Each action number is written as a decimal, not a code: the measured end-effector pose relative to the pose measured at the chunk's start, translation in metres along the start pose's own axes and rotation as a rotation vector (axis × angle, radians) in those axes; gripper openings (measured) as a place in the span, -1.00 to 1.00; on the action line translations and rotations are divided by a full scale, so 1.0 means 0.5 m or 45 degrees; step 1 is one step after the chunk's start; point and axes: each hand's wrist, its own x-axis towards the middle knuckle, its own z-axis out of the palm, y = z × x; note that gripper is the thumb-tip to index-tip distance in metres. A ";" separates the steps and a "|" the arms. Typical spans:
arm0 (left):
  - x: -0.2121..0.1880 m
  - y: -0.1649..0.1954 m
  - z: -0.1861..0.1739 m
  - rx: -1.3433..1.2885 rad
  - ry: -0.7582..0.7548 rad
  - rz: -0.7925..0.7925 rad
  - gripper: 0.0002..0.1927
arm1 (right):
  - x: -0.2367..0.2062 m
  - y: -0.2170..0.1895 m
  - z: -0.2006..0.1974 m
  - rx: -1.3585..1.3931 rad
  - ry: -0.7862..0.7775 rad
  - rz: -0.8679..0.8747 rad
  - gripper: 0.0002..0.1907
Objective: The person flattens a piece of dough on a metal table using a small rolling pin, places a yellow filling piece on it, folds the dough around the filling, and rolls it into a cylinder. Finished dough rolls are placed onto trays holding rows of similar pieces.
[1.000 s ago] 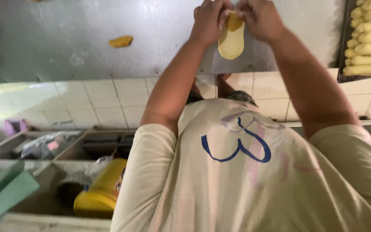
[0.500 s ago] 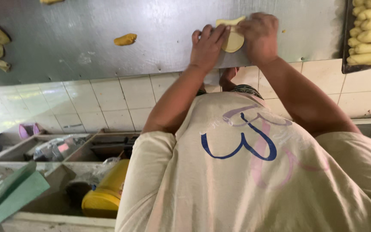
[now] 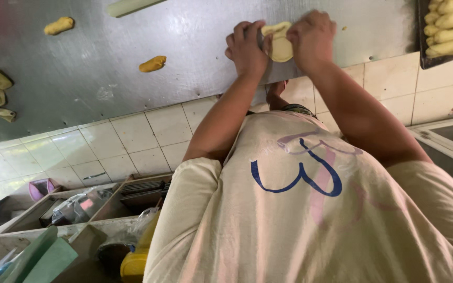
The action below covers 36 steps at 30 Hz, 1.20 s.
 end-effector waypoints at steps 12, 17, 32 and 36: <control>-0.040 0.028 0.017 0.071 -0.009 0.438 -0.61 | 0.010 -0.046 -0.026 -0.003 0.146 -0.099 -0.85; -0.027 0.015 0.000 0.161 -0.160 0.455 -0.63 | -0.006 -0.045 -0.055 -0.308 0.080 -0.362 -0.76; 0.062 -0.045 -0.030 0.091 -0.017 1.152 -0.75 | 0.072 0.025 -0.060 -0.306 -0.179 -0.838 -0.81; 0.038 -0.050 -0.032 0.015 -0.211 0.932 -0.79 | 0.020 0.023 -0.064 -0.064 -0.071 -0.736 -0.81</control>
